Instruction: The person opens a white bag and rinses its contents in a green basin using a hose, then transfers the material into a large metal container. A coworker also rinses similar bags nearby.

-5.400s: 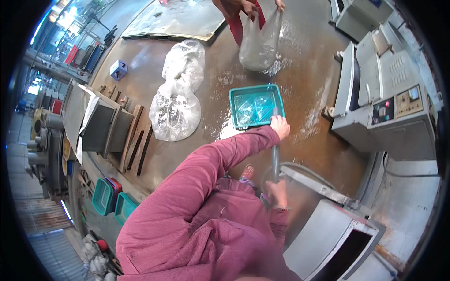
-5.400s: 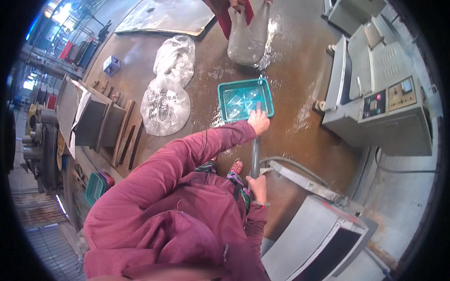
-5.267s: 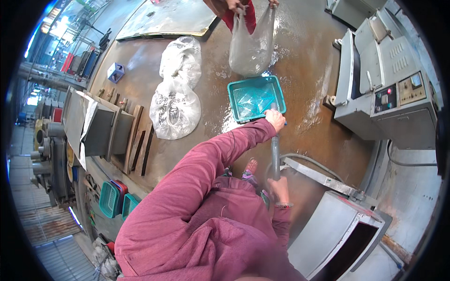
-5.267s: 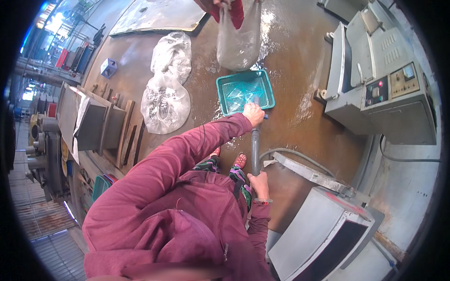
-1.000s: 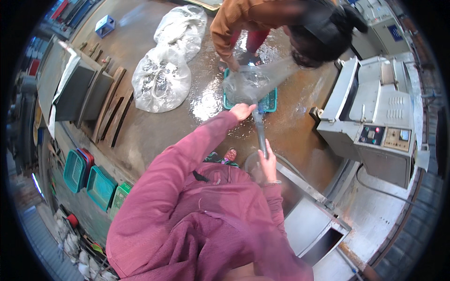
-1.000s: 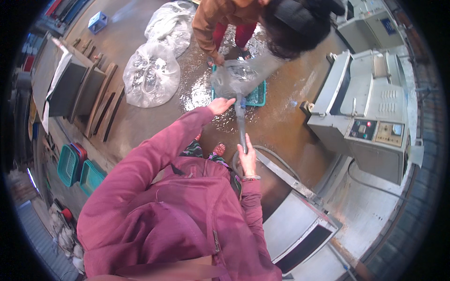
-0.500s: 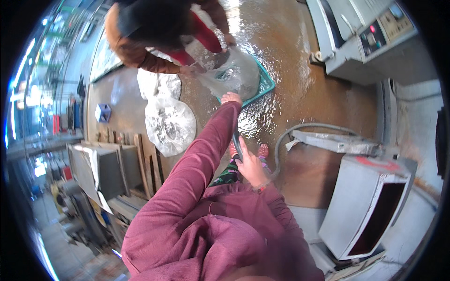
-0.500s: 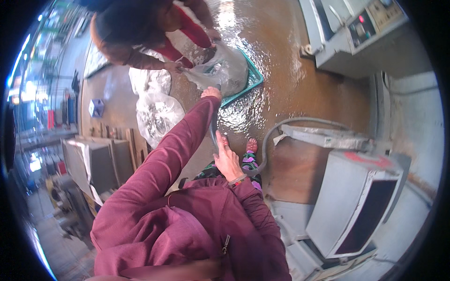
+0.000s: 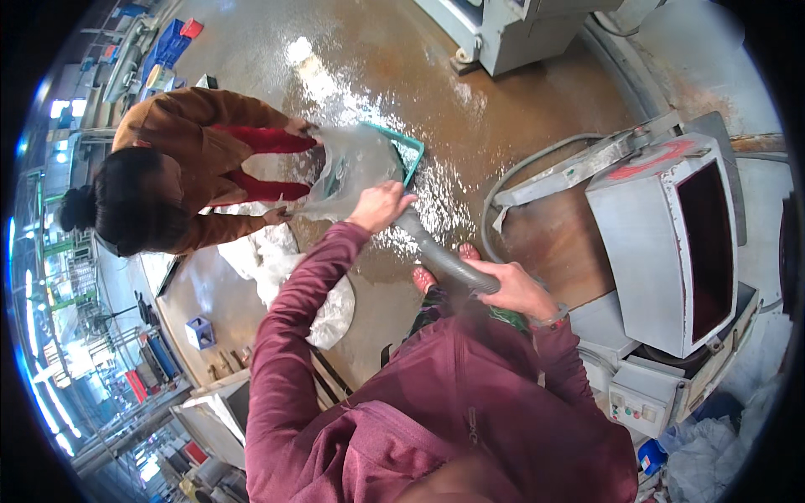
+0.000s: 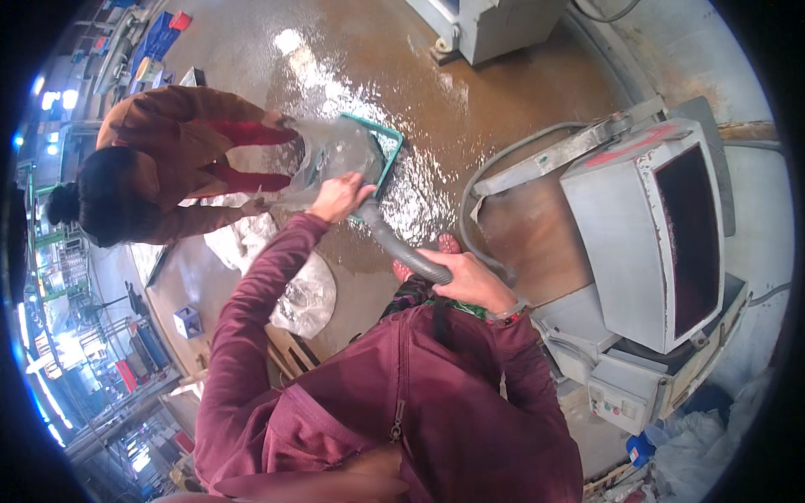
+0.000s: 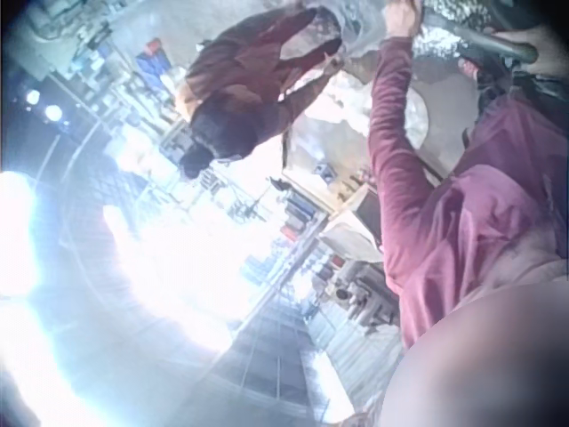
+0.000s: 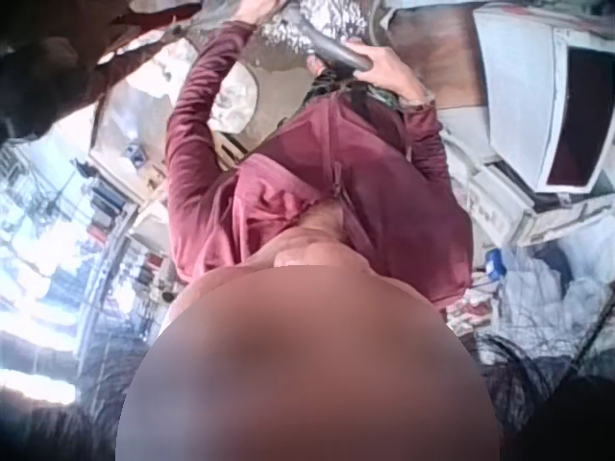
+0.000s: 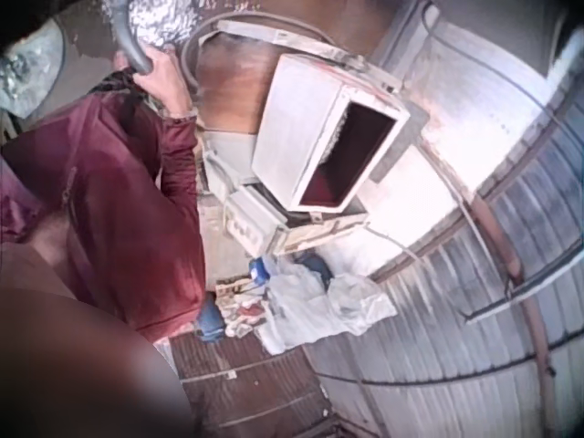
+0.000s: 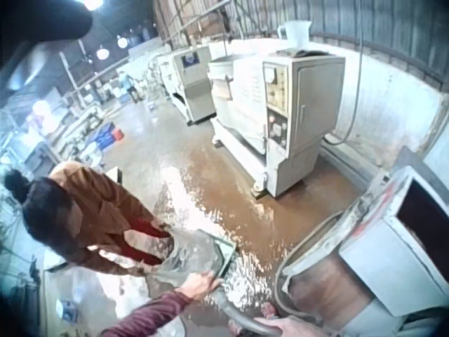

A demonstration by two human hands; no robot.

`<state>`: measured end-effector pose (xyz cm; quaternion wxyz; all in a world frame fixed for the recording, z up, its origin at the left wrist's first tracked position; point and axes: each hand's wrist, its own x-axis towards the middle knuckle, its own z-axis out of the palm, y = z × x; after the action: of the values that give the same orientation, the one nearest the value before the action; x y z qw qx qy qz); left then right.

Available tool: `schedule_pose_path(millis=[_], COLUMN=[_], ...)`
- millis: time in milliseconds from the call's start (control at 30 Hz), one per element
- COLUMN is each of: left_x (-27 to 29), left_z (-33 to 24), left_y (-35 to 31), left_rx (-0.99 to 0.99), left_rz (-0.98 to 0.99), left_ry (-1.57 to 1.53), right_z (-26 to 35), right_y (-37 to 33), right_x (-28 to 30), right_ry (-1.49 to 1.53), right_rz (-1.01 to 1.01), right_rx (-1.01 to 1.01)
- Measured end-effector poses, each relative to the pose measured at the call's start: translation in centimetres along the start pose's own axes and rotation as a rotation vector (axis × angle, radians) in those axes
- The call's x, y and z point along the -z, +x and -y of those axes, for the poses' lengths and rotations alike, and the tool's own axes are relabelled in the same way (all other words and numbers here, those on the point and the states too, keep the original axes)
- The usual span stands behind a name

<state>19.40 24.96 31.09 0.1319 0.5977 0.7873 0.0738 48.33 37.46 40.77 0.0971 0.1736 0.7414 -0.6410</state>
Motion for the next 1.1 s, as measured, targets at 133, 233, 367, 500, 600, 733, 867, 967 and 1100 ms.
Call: schedule_pose_path(millis=[133, 233, 367, 500, 600, 733, 867, 967, 1100], left_x=[0.4, 3.6, -3.2, -11.2, -14.2, -13.3, -16.9, -20.7, -22.4], left_z=[-5.9, -8.0, -5.6, -2.1, -6.0, -16.6, -26.0, -30.8, -34.9], left_y=[4.3, 1.0, -10.3, -28.0, -42.4, -49.8, -52.7, -51.1, -50.8], left_rx=[0.178, 0.318, 0.430, 0.899, 1.310, 1.788, 2.044, 2.083, 2.234], left_rz=[-0.164, -0.415, 0.150, 0.793, 0.548, 0.200, 0.059, 0.196, 0.056], left_ry=[-0.043, -0.372, -0.410, -0.151, -0.411, -0.548, -0.663, -1.087, -1.415], right_z=[-4.2, -3.8, -4.7, -19.3, -24.1, -27.3, -31.5, -31.6, -28.4], right_y=[-2.1, -3.5, -1.9, 2.4, 6.7, 12.9, 14.9, 14.5, 15.8], right_x=[2.6, 6.0, 12.9, 22.3, 23.8, 23.4, 22.9, 24.6, 23.6], right_ry=[0.068, 0.143, 0.112, -0.824, -1.106, -1.468, -1.458, -1.266, -1.506], right_rz=[-0.250, -0.416, -0.636, -0.851, -0.742, -0.514, -0.690, -0.761, -0.962], right_rx=[-0.042, -0.246, -0.259, 0.287, -0.209, -0.599, -0.790, -0.837, -0.708])
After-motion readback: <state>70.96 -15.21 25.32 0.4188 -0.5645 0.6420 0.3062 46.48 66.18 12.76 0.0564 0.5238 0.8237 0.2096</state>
